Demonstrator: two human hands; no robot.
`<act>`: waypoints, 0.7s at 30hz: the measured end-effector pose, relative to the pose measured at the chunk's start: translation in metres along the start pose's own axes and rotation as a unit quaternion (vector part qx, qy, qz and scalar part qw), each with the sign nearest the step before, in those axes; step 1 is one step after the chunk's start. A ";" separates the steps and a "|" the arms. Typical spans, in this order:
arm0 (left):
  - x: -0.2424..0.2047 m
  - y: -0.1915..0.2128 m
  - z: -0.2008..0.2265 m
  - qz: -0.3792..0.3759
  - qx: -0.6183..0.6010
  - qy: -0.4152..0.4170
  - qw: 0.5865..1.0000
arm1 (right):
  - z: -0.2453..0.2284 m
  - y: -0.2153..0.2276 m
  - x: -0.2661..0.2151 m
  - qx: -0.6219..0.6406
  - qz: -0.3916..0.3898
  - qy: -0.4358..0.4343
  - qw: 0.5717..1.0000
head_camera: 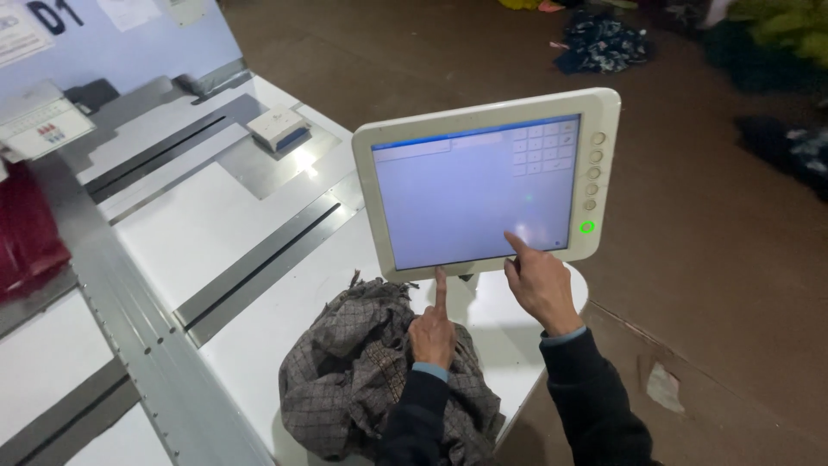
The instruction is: Adjusting parameters and selecting patterns on an industrial embroidery machine using a touchscreen interface.
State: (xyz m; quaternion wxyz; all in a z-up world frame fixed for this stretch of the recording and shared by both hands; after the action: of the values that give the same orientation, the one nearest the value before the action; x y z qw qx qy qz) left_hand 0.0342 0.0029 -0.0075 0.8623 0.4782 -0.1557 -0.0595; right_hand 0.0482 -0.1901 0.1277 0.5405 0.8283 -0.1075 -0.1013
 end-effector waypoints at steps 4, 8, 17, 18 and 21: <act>0.003 -0.005 -0.008 -0.021 0.061 -0.006 0.998 | -0.014 0.041 -0.003 0.002 0.002 -0.022 1.000; 0.004 -0.006 -0.011 -0.044 0.078 0.009 0.996 | -0.009 0.067 0.009 0.001 0.025 -0.030 0.999; 0.008 -0.033 -0.018 -0.063 0.180 0.033 0.981 | 0.013 0.053 0.053 -0.012 0.069 0.003 0.998; 0.008 -0.035 -0.019 -0.063 0.179 0.035 0.981 | 0.015 0.052 0.055 -0.013 0.067 0.005 0.998; 0.003 -0.038 -0.015 -0.003 0.158 0.023 0.987 | 0.021 0.050 0.059 0.005 0.090 0.026 0.996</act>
State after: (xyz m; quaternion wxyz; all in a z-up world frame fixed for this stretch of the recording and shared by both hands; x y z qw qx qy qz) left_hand 0.0440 -0.0061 -0.0466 0.7791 0.6100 -0.1424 -0.0256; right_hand 0.0954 -0.2454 0.1619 0.5460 0.8202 -0.1682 -0.0301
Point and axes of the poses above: each hand's wrist, its own x-axis towards the middle knuckle, its own y-axis out of the back of the hand, z = x × y, the point moved 3 cm from there along x, towards the middle knuckle, and after that the axes turned 8 degrees about -y, right-handed, at the moved point
